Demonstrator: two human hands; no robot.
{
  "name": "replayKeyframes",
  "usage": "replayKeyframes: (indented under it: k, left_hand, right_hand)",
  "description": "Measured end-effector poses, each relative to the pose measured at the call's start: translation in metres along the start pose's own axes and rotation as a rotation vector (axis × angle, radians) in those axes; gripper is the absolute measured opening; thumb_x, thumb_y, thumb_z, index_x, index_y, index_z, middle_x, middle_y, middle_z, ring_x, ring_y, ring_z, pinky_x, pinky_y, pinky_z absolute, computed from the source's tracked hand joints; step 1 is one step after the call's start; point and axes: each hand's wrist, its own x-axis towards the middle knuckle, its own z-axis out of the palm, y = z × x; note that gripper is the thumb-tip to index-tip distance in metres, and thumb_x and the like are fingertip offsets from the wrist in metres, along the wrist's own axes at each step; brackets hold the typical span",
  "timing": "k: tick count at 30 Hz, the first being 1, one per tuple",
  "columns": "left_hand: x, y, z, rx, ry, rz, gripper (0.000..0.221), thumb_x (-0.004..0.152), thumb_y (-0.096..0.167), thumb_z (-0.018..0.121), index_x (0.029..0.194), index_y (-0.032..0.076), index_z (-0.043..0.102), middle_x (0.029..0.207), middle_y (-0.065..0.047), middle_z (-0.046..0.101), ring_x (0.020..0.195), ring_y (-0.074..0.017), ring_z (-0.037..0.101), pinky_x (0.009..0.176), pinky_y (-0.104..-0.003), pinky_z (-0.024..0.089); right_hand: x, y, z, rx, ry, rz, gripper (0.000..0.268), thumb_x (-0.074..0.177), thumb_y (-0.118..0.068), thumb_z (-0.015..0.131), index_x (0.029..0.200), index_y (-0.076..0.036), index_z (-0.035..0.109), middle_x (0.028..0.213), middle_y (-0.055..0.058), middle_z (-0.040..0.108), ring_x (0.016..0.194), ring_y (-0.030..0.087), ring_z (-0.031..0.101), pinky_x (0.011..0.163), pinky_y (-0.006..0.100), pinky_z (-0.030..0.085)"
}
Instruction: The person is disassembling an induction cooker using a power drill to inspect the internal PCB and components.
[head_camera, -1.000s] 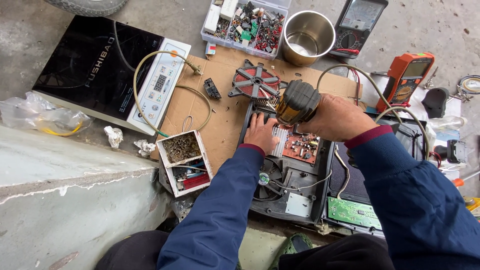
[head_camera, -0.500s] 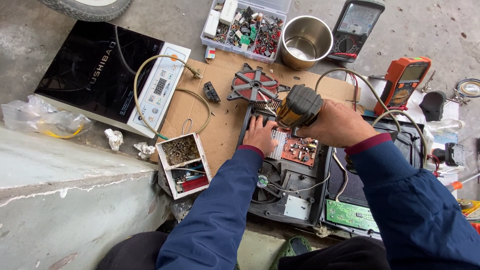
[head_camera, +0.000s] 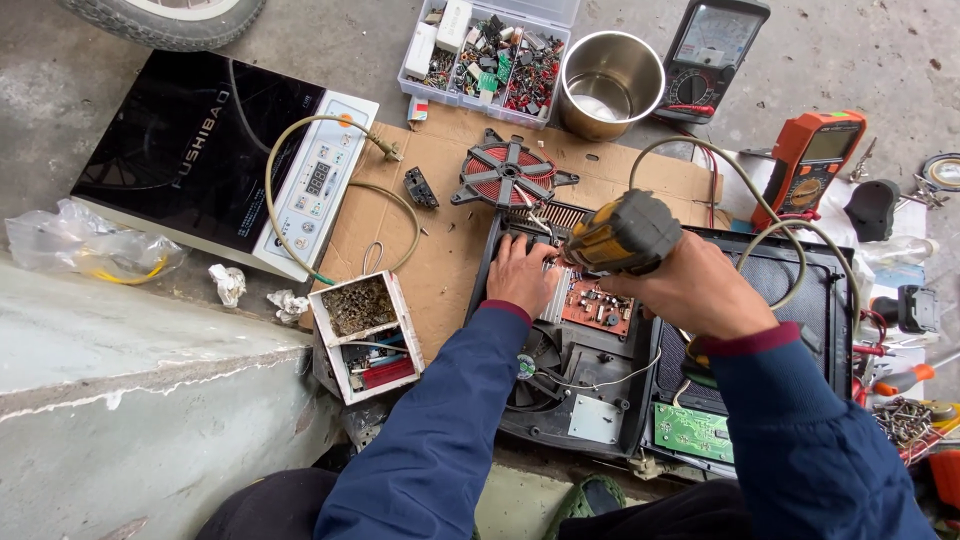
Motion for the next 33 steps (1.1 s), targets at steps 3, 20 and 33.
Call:
replayKeyframes:
  k: [3,20,33]
  left_hand:
    - [0.003,-0.001,0.019,0.011,0.162,0.006,0.032,0.099,0.049,0.072,0.127,0.036,0.07,0.157,-0.011,0.061,0.162,-0.0372,0.041,0.125,-0.057,0.041]
    - [0.03,0.008,0.049,0.03,0.502,-0.078,0.013,0.077,0.04,0.081,0.082,0.031,0.073,0.107,0.002,0.08,0.127,-0.0253,0.07,0.113,-0.048,0.051]
    - [0.033,0.01,0.042,0.034,0.471,-0.075,0.012,0.074,0.033,0.08,0.081,0.028,0.071,0.1,-0.001,0.072,0.124,-0.0295,0.068,0.111,-0.051,0.049]
  right_hand:
    - [-0.014,0.0,-0.004,0.079,0.018,0.033,0.05,0.081,-0.043,0.093,0.118,-0.009,0.085,0.067,0.014,0.078,0.076,0.035,0.081,0.085,0.049,0.058]
    - [0.013,0.026,0.005,0.221,0.122,0.026,0.053,0.082,-0.036,0.095,0.124,-0.006,0.082,0.07,0.015,0.078,0.066,0.029,0.079,0.082,0.045,0.058]
    - [0.023,0.029,0.009,0.25,0.129,0.027,0.051,0.081,-0.029,0.095,0.124,-0.007,0.082,0.074,0.016,0.079,0.061,0.025,0.077,0.078,0.043,0.058]
